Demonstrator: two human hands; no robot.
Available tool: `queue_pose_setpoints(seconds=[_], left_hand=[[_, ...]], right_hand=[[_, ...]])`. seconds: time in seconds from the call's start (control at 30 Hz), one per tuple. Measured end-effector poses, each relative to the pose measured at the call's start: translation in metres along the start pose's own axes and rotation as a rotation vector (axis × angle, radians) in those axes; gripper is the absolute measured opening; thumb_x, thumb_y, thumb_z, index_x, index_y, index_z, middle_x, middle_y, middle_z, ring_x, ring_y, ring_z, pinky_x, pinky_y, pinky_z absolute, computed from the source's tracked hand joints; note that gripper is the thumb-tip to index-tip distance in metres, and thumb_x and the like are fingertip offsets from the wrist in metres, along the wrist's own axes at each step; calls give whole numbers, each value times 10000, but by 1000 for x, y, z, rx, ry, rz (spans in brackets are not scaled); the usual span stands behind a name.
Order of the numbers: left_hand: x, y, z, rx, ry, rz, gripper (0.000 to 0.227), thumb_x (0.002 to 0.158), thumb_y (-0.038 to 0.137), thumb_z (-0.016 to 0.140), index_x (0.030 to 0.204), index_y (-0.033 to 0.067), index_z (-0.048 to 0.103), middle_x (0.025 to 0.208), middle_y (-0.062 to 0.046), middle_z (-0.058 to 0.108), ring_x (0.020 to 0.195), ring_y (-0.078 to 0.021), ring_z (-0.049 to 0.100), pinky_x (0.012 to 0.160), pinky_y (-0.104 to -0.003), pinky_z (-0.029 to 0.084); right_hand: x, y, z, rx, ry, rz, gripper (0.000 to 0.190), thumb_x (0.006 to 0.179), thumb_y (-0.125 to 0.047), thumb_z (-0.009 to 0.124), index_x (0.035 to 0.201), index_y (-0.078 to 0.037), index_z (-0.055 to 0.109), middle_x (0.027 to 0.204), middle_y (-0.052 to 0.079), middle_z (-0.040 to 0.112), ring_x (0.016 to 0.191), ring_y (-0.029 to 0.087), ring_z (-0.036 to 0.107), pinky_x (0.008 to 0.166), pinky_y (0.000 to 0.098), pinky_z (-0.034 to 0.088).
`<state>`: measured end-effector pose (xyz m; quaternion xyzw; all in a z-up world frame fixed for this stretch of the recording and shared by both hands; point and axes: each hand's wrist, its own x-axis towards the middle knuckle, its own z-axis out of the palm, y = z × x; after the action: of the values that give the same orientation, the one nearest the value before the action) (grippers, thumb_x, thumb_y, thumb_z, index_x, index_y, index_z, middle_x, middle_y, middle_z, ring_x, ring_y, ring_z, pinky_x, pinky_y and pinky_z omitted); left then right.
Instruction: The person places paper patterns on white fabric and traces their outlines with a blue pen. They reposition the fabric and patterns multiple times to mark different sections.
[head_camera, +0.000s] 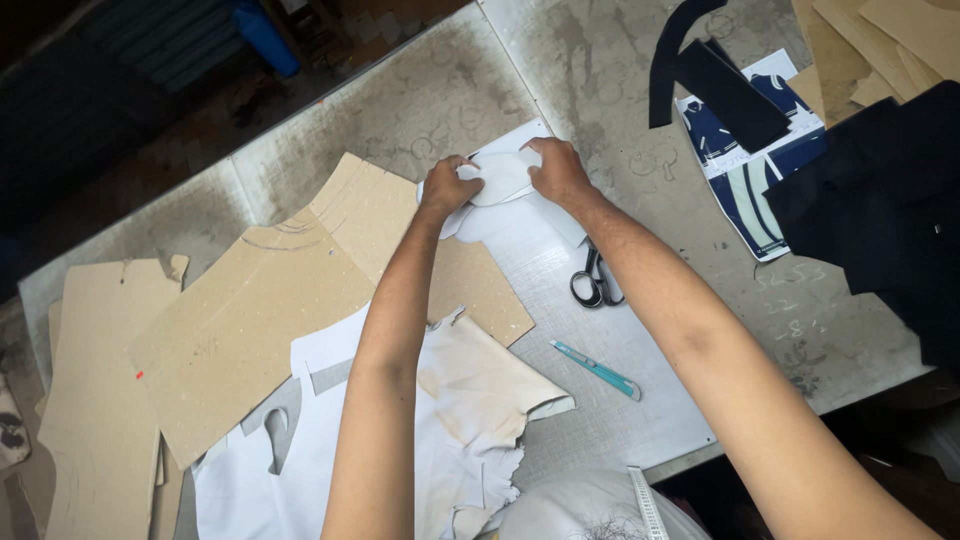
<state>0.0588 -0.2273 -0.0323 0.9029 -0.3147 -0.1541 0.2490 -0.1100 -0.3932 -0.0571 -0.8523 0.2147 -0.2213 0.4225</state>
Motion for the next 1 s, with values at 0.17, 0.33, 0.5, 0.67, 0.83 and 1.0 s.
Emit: queue_pose_setpoints(seconds=[0.17, 0.33, 0.5, 0.67, 0.83, 1.0], left_hand=[[-30, 11, 5, -205, -67, -164, 311, 790, 190, 845, 1070, 93, 750, 821, -111, 758, 623, -162, 689, 526, -294, 555], [-52, 11, -17, -541, 12, -69, 328, 828, 148, 832, 1110, 29, 714, 820, -110, 747, 569, -123, 653, 445, -246, 518], [-49, 19, -47, -583, -30, -33, 310, 882, 197, 809, 1147, 44, 762, 866, -72, 773, 647, -52, 685, 501, -198, 570], [-43, 29, -39, -600, -69, -54, 285, 889, 198, 797, 1127, 47, 753, 817, -86, 754, 596, -66, 664, 477, -216, 560], [-30, 27, -24, -583, -33, -8, 267, 897, 215, 783, 1117, 66, 754, 768, -62, 742, 554, -60, 642, 463, -215, 557], [-14, 31, -17, -524, -89, 136, 332, 952, 258, 761, 1216, 57, 763, 908, -132, 765, 665, -124, 661, 574, -291, 578]], right_hand=[[11, -10, -18, 114, -11, -197, 333, 868, -4, 755, 1189, -88, 723, 1210, 138, 720, 1145, 292, 689, 989, 380, 547], [5, -35, -48, 104, -121, -175, 345, 874, -5, 758, 1198, -121, 731, 1203, 109, 727, 1121, 246, 698, 964, 356, 564], [6, -59, -67, 249, -198, 15, 515, 847, 10, 738, 1324, -162, 648, 1185, 87, 704, 1084, 151, 693, 933, 318, 602], [5, -51, -68, 272, -170, 72, 533, 831, 47, 732, 1322, -147, 655, 1218, 89, 701, 1108, 154, 692, 949, 317, 596], [6, -26, -58, 475, -125, 237, 538, 799, 79, 728, 1298, -114, 669, 1206, 101, 715, 1096, 173, 711, 958, 309, 610], [4, -6, -58, 500, -36, 116, 503, 807, 101, 726, 1277, -78, 699, 1227, 131, 731, 1121, 197, 708, 969, 306, 590]])
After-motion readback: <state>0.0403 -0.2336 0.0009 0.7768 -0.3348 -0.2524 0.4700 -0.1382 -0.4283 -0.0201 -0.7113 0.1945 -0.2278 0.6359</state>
